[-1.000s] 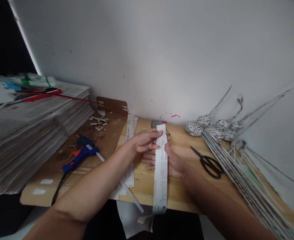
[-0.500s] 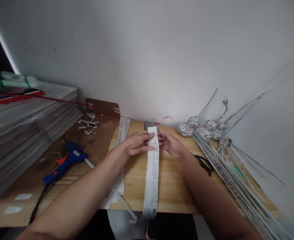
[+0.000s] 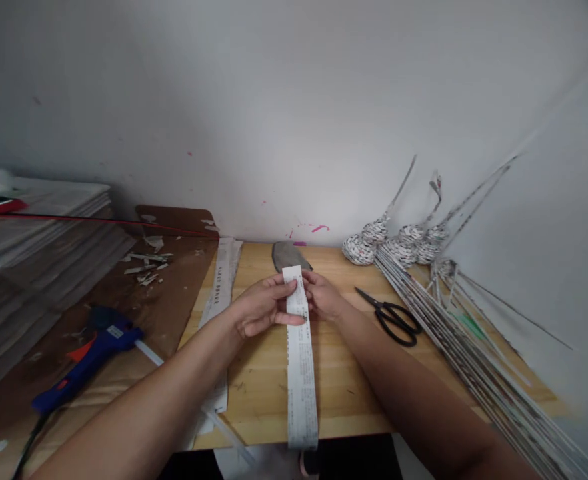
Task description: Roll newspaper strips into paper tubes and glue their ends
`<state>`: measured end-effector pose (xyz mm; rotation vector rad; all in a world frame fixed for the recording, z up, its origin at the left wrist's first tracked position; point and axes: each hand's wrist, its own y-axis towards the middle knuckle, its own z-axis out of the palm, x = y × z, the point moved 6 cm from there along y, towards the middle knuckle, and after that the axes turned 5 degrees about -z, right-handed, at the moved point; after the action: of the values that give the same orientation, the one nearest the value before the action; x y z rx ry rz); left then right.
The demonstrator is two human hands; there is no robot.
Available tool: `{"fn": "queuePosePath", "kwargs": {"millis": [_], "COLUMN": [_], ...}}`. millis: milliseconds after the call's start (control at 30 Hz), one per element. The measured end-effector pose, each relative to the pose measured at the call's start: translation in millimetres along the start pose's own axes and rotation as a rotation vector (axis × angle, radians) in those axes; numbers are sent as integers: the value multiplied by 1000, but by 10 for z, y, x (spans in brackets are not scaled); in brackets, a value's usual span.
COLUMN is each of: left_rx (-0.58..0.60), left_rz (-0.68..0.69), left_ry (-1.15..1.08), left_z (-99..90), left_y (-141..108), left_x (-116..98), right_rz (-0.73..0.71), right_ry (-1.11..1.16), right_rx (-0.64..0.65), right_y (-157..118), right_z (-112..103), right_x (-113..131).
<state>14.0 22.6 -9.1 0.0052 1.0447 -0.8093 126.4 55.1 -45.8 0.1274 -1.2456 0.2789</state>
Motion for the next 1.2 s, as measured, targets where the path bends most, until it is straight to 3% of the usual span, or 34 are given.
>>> {"fn": "queuePosePath", "kwargs": {"millis": [100, 267, 333, 533, 667, 933, 1200], "left_rx": [-7, -34, -66, -142, -111, -127, -179], "left_rz": [-6, 39, 54, 70, 77, 135, 181], "left_ry": [-9, -32, -56, 24, 108, 174, 264], "left_z": [-2, -15, -44, -147, -138, -105, -144], "left_y": [10, 39, 56, 85, 88, 68, 82], "left_x": [16, -10, -16, -3, 29, -3, -13], "right_rz": [6, -156, -188, -94, -116, -177, -185], "right_ry": [29, -92, -117, -97, -162, -261, -343], "right_rx": [-47, -246, -263, -101, -34, 30, 101], "right_y": [2, 11, 5, -56, -100, -83, -170], "right_z": [-8, -139, -150, -26, 28, -36, 92], "right_x": [-2, 122, 153, 187, 280, 315, 432]}}
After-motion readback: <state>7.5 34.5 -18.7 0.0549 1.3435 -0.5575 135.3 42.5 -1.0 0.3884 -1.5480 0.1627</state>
